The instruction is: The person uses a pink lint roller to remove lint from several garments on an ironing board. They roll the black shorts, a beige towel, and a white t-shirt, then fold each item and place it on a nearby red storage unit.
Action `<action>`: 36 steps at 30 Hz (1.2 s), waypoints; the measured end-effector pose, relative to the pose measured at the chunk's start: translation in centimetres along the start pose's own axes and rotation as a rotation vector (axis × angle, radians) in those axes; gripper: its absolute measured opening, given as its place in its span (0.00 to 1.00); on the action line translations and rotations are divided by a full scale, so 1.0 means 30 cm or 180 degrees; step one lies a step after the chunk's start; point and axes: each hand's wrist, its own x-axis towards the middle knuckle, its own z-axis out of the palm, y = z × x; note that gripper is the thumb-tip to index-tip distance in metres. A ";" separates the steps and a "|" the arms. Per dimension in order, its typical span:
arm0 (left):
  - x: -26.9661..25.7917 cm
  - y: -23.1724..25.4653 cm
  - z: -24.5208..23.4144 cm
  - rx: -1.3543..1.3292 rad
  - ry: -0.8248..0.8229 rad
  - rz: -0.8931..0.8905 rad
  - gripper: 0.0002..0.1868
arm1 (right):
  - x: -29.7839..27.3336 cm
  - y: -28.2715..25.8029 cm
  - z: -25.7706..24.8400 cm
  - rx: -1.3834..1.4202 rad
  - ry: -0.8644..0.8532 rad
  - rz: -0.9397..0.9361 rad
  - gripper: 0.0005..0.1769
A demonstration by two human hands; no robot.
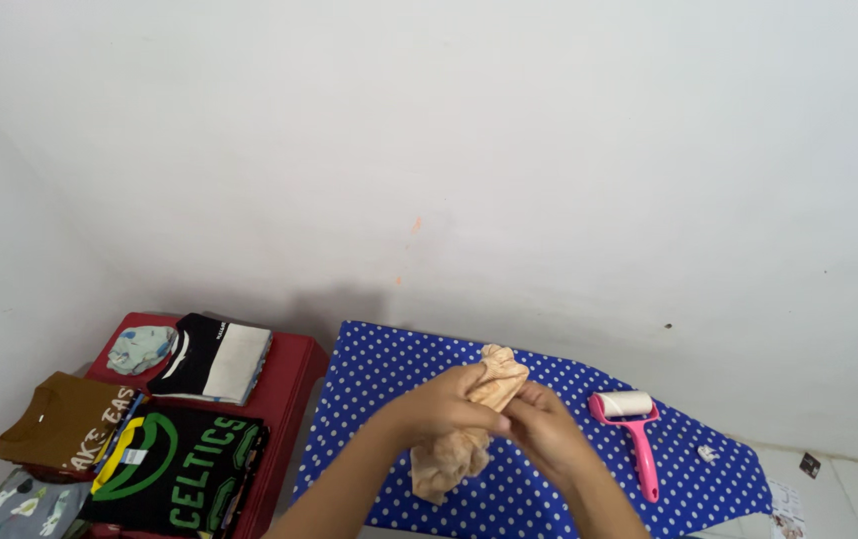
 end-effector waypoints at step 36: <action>0.047 -0.147 -0.068 0.1066 0.2806 0.0818 0.17 | 0.086 -0.155 -0.217 0.0157 -0.1102 0.0383 0.24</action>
